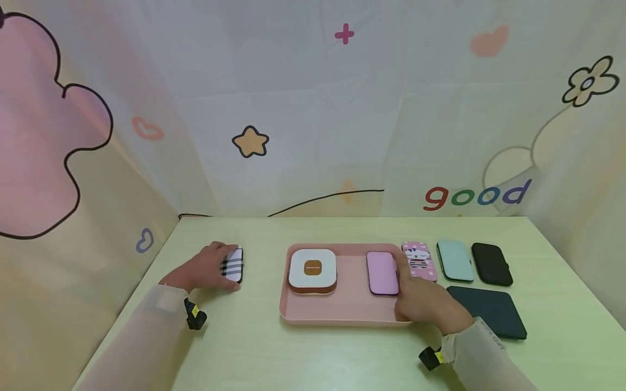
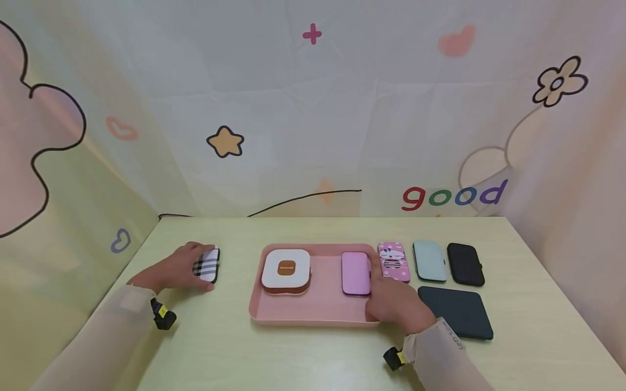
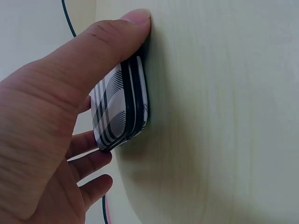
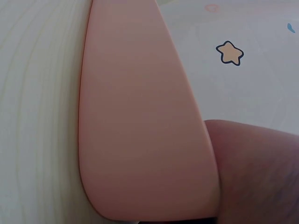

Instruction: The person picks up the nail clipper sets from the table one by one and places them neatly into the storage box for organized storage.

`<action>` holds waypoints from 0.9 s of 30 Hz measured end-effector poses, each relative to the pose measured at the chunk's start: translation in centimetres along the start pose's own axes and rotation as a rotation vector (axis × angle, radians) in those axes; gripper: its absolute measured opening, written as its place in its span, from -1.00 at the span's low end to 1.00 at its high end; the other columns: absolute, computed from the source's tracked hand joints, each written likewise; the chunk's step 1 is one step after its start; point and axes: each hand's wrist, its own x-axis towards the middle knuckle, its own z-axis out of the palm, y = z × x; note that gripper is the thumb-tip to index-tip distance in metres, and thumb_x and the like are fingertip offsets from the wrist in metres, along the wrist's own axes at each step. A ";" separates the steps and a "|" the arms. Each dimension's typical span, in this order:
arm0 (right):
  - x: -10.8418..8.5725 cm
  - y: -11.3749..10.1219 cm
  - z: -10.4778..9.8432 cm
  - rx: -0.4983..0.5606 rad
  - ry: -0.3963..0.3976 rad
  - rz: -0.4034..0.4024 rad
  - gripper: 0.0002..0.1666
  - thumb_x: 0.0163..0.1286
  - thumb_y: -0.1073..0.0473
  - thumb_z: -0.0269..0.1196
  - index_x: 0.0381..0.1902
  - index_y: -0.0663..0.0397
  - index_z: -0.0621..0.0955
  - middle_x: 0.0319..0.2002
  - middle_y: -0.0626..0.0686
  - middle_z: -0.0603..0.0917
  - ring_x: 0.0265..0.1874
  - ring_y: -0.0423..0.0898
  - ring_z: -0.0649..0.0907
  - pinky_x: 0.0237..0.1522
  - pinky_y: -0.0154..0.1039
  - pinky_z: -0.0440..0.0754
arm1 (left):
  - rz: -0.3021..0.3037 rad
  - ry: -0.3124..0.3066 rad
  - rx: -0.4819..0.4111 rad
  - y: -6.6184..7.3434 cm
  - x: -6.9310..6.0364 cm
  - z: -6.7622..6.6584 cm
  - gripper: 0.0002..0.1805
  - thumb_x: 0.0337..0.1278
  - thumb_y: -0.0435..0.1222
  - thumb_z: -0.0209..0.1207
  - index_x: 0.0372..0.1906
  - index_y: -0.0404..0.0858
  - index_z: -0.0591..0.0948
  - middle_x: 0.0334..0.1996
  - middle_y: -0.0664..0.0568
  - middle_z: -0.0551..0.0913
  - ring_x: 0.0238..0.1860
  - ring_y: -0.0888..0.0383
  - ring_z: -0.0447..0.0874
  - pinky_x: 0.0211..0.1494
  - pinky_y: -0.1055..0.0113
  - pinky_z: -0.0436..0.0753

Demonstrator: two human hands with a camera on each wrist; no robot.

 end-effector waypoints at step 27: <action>-0.2 -0.1 -0.2 0.005 -0.011 0.007 0.34 0.10 0.32 0.24 0.55 -0.27 -0.39 -0.67 0.04 0.44 -0.76 -0.06 0.34 -0.67 -0.24 0.21 | 0.013 0.051 0.044 1.3 -0.7 0.4 0.19 -0.29 0.30 0.48 0.50 -0.15 0.31 0.29 -0.25 0.34 0.07 -0.08 0.42 0.00 0.03 0.57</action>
